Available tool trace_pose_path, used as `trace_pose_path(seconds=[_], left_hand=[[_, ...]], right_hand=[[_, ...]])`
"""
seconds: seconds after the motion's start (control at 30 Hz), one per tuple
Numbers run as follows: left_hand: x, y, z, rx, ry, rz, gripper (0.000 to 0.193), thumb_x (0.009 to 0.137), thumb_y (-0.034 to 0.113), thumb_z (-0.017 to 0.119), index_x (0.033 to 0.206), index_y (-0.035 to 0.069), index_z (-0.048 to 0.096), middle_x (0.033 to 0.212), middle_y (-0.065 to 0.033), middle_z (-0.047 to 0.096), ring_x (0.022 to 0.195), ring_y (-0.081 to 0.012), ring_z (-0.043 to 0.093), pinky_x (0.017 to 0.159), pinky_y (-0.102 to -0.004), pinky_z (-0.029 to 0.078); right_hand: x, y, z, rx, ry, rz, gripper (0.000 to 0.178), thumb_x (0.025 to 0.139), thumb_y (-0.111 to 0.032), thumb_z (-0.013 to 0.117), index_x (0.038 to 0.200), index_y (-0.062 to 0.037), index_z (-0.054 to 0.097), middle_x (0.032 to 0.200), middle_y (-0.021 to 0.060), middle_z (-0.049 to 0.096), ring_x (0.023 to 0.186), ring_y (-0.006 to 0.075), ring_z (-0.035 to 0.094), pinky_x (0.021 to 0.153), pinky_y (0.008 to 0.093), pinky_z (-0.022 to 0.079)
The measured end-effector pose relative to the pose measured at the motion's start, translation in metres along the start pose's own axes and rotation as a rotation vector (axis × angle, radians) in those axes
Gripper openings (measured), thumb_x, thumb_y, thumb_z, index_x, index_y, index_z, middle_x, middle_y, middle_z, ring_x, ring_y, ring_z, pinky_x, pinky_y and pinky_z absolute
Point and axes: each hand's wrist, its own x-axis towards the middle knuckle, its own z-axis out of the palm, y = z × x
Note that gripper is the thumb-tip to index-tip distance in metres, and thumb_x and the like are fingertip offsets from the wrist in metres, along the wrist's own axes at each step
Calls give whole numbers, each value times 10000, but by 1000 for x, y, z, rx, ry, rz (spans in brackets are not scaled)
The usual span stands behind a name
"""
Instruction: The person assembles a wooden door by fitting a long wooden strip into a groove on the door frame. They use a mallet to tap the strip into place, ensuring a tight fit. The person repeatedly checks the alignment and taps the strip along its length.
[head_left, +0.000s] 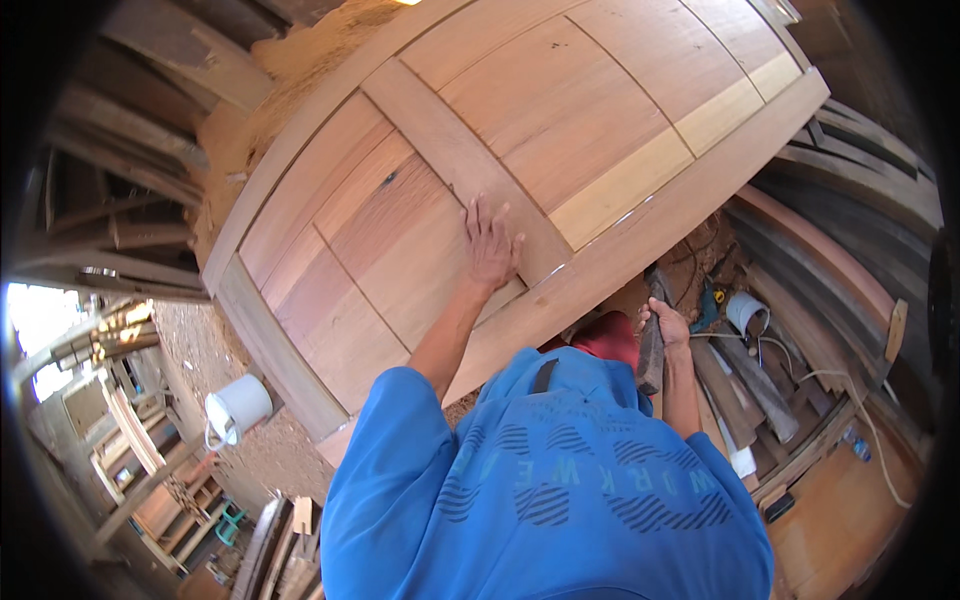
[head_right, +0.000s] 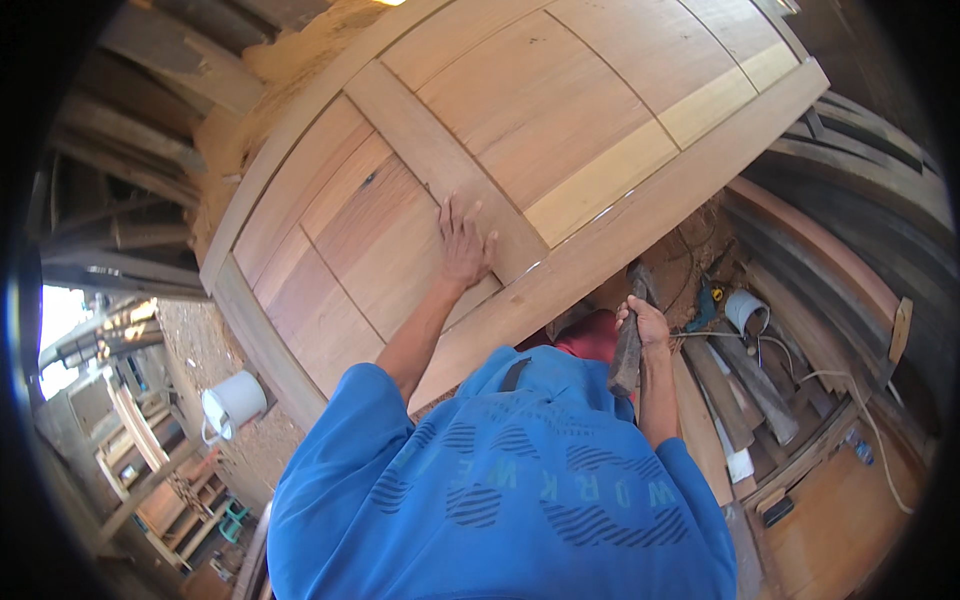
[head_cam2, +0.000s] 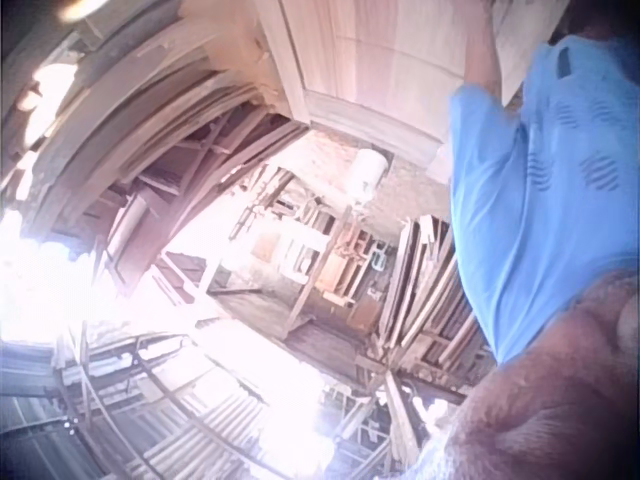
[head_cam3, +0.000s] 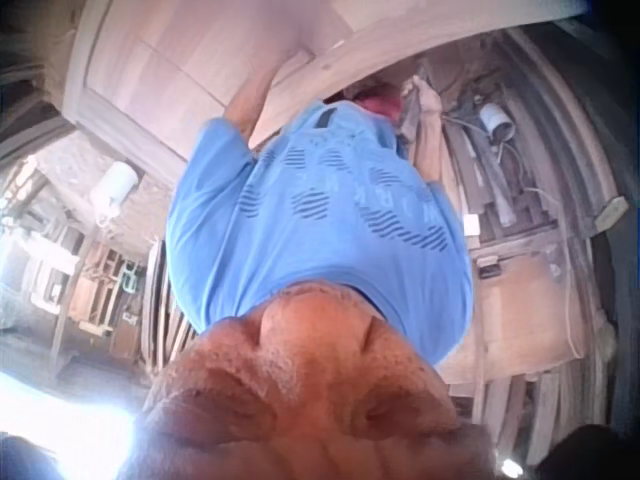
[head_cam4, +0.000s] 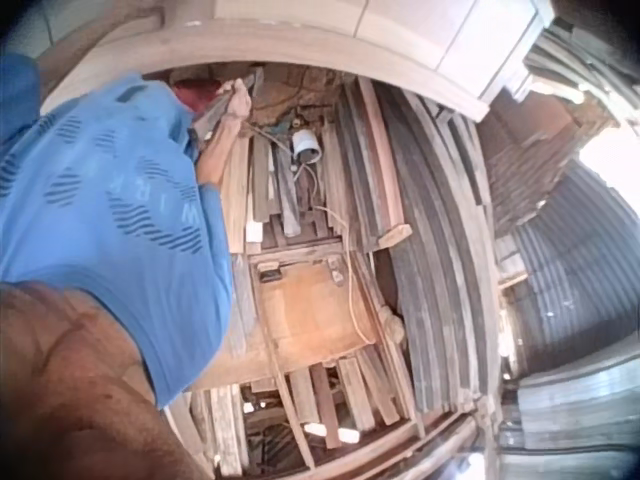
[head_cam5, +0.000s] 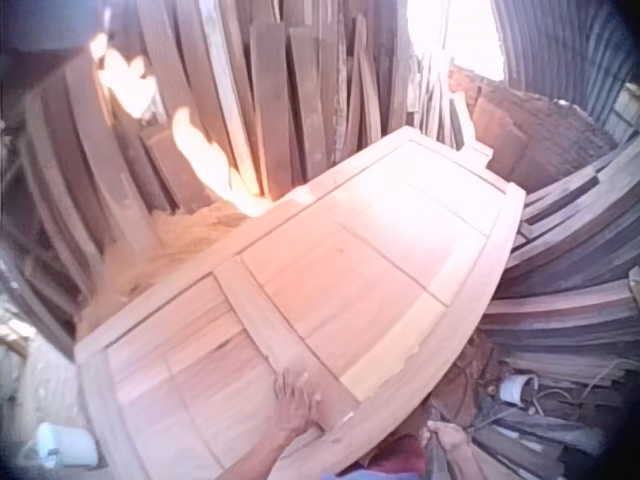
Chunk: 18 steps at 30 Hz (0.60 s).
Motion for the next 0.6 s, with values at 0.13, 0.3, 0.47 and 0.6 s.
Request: trace_pose_path(seconds=[0.13, 0.3, 0.47, 0.6], left_hand=[[-118, 40, -36, 118, -81, -193, 719, 866, 358, 625, 1419, -5, 345, 1548, -305, 168, 1418, -474, 180, 1154, -610, 96], [-256, 77, -57, 211, -196, -399, 951, 824, 596, 593, 1516, 35, 260, 1572, -308, 124, 1463, -463, 96, 1165, -596, 11], [-260, 68, -47, 345, -180, -422, 991, 757, 624, 647, 1536, 144, 269, 1589, -240, 161, 1477, -430, 97, 1175, -591, 28], [-246, 73, -52, 261, -182, -478, 1017, 695, 504, 762, 1528, 173, 283, 1592, -232, 144, 1480, -408, 93, 1179, -581, 61]], right_hand=[[15, 18, -31, -112, -87, 205, 191, 933, -212, 584, 829, -54, 555, 710, 48, 586, 594, 182, 574, 536, 334, 524], [18, 35, -31, -221, -133, 295, 244, 944, -238, 557, 818, -31, 531, 704, 76, 547, 602, 189, 553, 550, 313, 515], [32, 45, -45, -486, -230, 385, 309, 952, -313, 525, 804, -41, 531, 709, 78, 531, 606, 202, 550, 552, 336, 502], [55, 47, -67, -553, -213, 395, 323, 944, -333, 523, 778, -56, 535, 715, 80, 535, 595, 215, 554, 552, 357, 495]])
